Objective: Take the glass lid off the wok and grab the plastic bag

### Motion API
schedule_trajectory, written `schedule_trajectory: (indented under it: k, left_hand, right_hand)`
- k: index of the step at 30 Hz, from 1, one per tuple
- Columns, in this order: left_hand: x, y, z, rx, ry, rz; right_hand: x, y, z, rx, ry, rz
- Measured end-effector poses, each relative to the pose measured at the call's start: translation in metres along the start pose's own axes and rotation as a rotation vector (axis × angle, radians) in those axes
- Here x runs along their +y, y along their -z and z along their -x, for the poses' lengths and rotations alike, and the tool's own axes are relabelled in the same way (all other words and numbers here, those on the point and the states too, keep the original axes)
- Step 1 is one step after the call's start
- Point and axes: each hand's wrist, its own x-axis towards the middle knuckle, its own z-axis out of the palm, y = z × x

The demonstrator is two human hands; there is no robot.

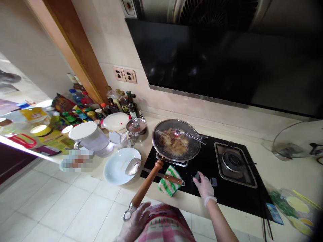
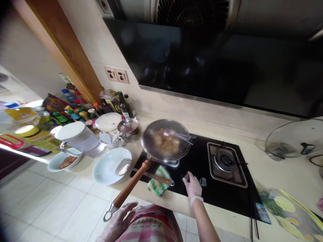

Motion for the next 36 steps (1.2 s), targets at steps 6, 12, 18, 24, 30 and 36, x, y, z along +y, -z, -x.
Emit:
schedule_trajectory:
  k: [6, 12, 18, 24, 30, 36]
  left_hand:
    - [-0.011, 0.0, 0.009, -0.1, 0.018, 0.014]
    - [-0.014, -0.008, 0.015, -0.014, -0.028, 0.024]
    - [0.002, -0.014, 0.0, 0.114, -0.093, 0.042]
    - [0.028, -0.001, -0.029, 0.085, -0.211, 0.052]
    - [0.039, -0.003, -0.038, 0.054, -0.218, 0.034]
    - [0.036, -0.001, -0.035, 0.003, -0.179, 0.052]
  right_hand:
    - [-0.001, 0.0, 0.0, 0.006, -0.002, -0.019]
    - [0.0, 0.0, 0.005, 0.035, -0.009, -0.1]
    - [0.014, -0.014, 0.035, 0.129, -0.059, -0.286]
    - [0.036, -0.025, 0.067, 0.117, -0.098, -0.524]
    - [0.04, -0.022, 0.079, 0.117, -0.052, -0.535]
    - [0.028, -0.032, 0.077, 0.123, 0.01, -0.557]
